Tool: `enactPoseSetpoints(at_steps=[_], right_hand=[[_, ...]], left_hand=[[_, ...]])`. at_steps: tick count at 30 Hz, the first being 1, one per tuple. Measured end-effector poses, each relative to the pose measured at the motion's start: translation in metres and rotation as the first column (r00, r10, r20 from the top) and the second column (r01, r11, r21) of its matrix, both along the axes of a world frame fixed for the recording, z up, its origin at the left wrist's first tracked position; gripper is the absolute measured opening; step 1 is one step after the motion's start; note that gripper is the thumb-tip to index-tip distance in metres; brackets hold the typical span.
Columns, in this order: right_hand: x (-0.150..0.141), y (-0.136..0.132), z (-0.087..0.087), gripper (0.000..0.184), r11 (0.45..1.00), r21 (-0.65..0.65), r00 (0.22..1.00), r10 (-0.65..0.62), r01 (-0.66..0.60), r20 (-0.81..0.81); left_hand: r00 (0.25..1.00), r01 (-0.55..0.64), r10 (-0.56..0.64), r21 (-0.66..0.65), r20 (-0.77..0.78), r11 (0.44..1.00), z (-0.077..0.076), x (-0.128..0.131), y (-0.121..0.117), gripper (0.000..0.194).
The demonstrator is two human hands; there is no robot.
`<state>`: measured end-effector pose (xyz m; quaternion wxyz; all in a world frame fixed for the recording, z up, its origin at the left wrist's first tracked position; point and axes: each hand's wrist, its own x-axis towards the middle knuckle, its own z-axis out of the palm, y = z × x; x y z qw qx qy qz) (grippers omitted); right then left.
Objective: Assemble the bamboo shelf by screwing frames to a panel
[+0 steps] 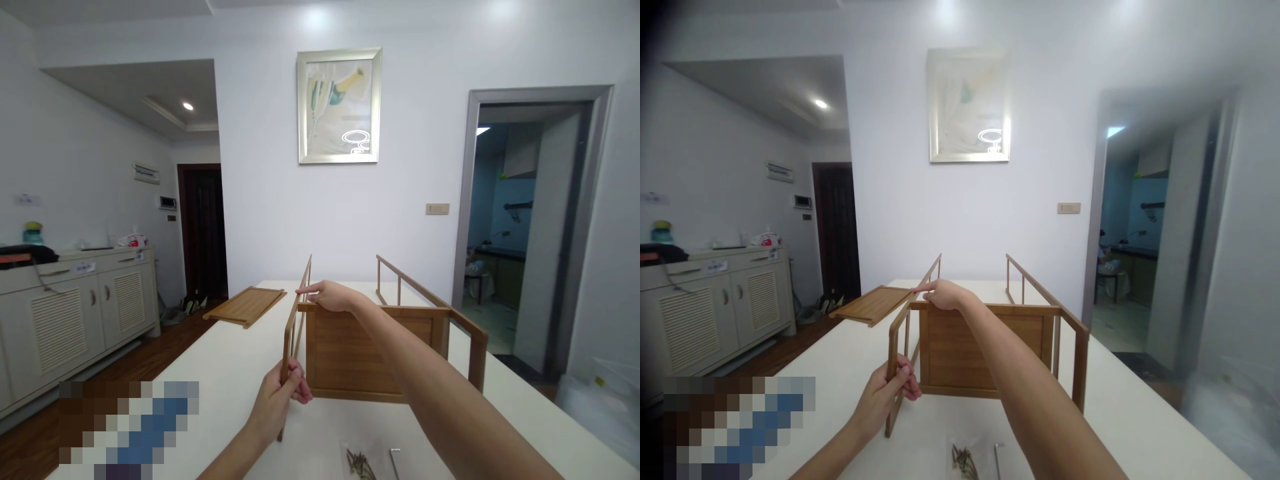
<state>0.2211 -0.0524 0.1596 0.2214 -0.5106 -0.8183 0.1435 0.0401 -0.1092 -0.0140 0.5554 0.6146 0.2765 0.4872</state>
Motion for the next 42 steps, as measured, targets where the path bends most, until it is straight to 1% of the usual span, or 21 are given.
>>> enactPoseSetpoints(at_steps=[4, 7, 9, 10, 11, 12, 14, 15, 16, 17, 18, 19, 20, 22, 24, 25, 27, 30, 35, 38, 42], right_hand=[[-0.001, -0.003, 0.002, 0.039, 1.000, -0.011, 1.000, -0.016, 0.017, 0.015], [-0.001, -0.003, 0.003, 0.038, 1.000, -0.002, 0.999, -0.018, 0.018, 0.029], [-0.001, -0.001, 0.002, 0.038, 1.000, 0.000, 0.999, -0.014, 0.014, 0.034], [-0.001, 0.000, 0.002, 0.039, 1.000, -0.003, 0.999, -0.012, 0.012, 0.032], [-0.001, 0.000, 0.002, 0.039, 1.000, -0.006, 1.000, -0.007, 0.007, 0.031], [0.000, 0.001, 0.001, 0.040, 1.000, -0.008, 1.000, -0.003, 0.003, 0.030], [0.000, 0.001, 0.001, 0.039, 1.000, -0.009, 0.999, -0.001, 0.001, 0.034], [-0.001, 0.001, 0.001, 0.039, 1.000, -0.008, 0.999, -0.003, 0.003, 0.038], [-0.001, 0.000, 0.001, 0.039, 1.000, -0.007, 0.999, -0.005, 0.006, 0.045], [-0.001, 0.000, 0.001, 0.038, 1.000, -0.006, 0.999, -0.010, 0.010, 0.052], [-0.001, -0.001, 0.001, 0.039, 1.000, -0.007, 0.998, -0.010, 0.011, 0.056], [-0.001, -0.001, 0.001, 0.039, 1.000, -0.008, 0.998, -0.006, 0.007, 0.059], [-0.001, -0.001, 0.002, 0.040, 1.000, -0.009, 0.998, -0.004, 0.005, 0.059], [-0.001, -0.001, 0.002, 0.041, 1.000, -0.012, 0.999, 0.002, -0.001, 0.052], [-0.002, -0.001, 0.002, 0.041, 1.000, -0.017, 0.999, -0.005, 0.006, 0.048], [-0.002, -0.001, 0.002, 0.041, 1.000, -0.021, 0.999, -0.012, 0.013, 0.050], [-0.003, -0.001, 0.002, 0.041, 0.999, -0.027, 0.998, -0.022, 0.023, 0.057], [-0.003, -0.003, 0.003, 0.042, 0.999, -0.029, 0.998, -0.018, 0.020, 0.066], [-0.002, -0.004, 0.002, 0.041, 0.999, -0.020, 0.996, -0.036, 0.037, 0.077], [-0.002, -0.002, 0.002, 0.041, 1.000, -0.019, 0.997, -0.020, 0.022, 0.069], [-0.001, -0.001, 0.001, 0.039, 1.000, -0.016, 0.999, -0.010, 0.011, 0.049]], left_hand=[[0.998, -0.047, 0.051, 0.081, -0.043, 0.996, 0.005, 0.000, -0.005, 0.030], [0.986, -0.126, 0.143, 0.187, -0.082, 0.974, 0.012, -0.001, -0.010, 0.028], [0.961, -0.218, 0.254, 0.271, -0.108, 0.938, 0.016, -0.002, -0.012, 0.030], [0.936, -0.289, 0.339, 0.330, -0.101, 0.898, 0.018, -0.004, -0.013, 0.032], [0.896, -0.375, 0.439, 0.408, -0.072, 0.832, 0.019, -0.006, -0.013, 0.034], [0.842, -0.461, 0.540, 0.501, -0.015, 0.732, 0.019, -0.009, -0.014, 0.036], [0.731, -0.563, 0.663, 0.695, 0.165, 0.448, 0.018, -0.014, -0.019, 0.040], [0.709, -0.550, 0.662, 0.777, 0.241, 0.306, 0.017, -0.015, -0.023, 0.042], [0.725, -0.494, 0.629, 0.848, 0.279, 0.193, 0.016, -0.016, -0.028, 0.044], [0.774, -0.398, 0.577, 0.909, 0.259, 0.127, 0.014, -0.014, -0.034, 0.044], [0.833, -0.269, 0.524, 0.958, 0.178, 0.102, 0.012, -0.011, -0.040, 0.041], [0.876, -0.122, 0.478, 0.986, 0.054, 0.113, 0.010, -0.005, -0.045, 0.037], [0.891, 0.035, 0.442, 0.987, -0.101, 0.155, 0.008, 0.001, -0.050, 0.032], [0.837, 0.265, 0.394, 0.910, -0.381, 0.318, 0.003, 0.016, -0.056, 0.026], [0.765, 0.373, 0.302, 0.773, -0.569, 0.512, 0.000, 0.029, -0.057, 0.026], [0.735, 0.405, 0.242, 0.696, -0.634, 0.593, 0.000, 0.035, -0.056, 0.026], [0.682, 0.462, 0.122, 0.554, -0.721, 0.693, 0.001, 0.042, -0.053, 0.025], [0.634, 0.515, 0.032, 0.452, -0.773, 0.728, 0.005, 0.049, -0.052, 0.027], [0.658, 0.472, 0.033, 0.447, -0.752, 0.760, 0.000, 0.058, -0.054, 0.030], [0.660, 0.440, 0.086, 0.477, -0.746, 0.761, -0.008, 0.058, -0.058, 0.026], [0.647, 0.423, 0.182, 0.547, -0.741, 0.723, -0.016, 0.056, -0.062, 0.021]])
